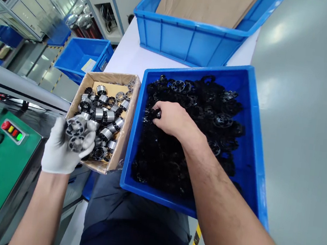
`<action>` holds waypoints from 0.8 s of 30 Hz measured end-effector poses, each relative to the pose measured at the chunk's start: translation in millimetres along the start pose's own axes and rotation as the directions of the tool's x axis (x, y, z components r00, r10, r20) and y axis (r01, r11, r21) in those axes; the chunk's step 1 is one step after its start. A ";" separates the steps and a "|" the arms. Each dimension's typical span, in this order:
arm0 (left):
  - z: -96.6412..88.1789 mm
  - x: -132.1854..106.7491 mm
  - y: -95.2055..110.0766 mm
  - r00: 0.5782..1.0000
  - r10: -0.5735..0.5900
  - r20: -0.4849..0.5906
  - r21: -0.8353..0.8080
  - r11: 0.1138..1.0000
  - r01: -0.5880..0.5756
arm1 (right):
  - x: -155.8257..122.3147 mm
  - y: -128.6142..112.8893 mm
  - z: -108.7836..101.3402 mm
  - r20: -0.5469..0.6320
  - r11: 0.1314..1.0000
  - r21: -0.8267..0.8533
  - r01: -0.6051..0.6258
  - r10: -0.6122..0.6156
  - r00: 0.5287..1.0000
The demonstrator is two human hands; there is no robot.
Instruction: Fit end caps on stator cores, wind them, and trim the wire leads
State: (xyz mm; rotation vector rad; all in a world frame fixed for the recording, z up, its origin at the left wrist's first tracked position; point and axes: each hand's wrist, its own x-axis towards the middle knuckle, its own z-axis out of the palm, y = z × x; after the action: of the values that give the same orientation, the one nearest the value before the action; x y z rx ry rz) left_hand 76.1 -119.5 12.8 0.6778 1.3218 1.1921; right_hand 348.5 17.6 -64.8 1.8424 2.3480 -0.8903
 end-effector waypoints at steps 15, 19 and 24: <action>36.6 -23.0 -35.1 0.865 0.490 0.109 0.575 0.679 -0.457 | -39.6 -58.2 4.2 -0.079 -0.114 0.993 0.009 -0.625 0.777; 36.6 -24.7 -36.2 0.839 0.533 0.105 0.628 0.619 -0.472 | -43.4 -62.3 2.8 -0.146 -0.135 0.988 0.079 -0.613 0.777; 29.0 -24.0 -36.9 0.838 0.541 0.074 0.589 0.654 -0.474 | -47.0 -66.7 1.6 -0.169 -0.156 0.983 0.092 -0.609 0.775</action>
State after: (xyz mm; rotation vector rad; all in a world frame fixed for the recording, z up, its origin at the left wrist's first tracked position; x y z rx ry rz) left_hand 117.2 -146.1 -6.7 1.5465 1.6779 1.2610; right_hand 302.1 -33.9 -21.7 0.4698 1.7805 -3.3928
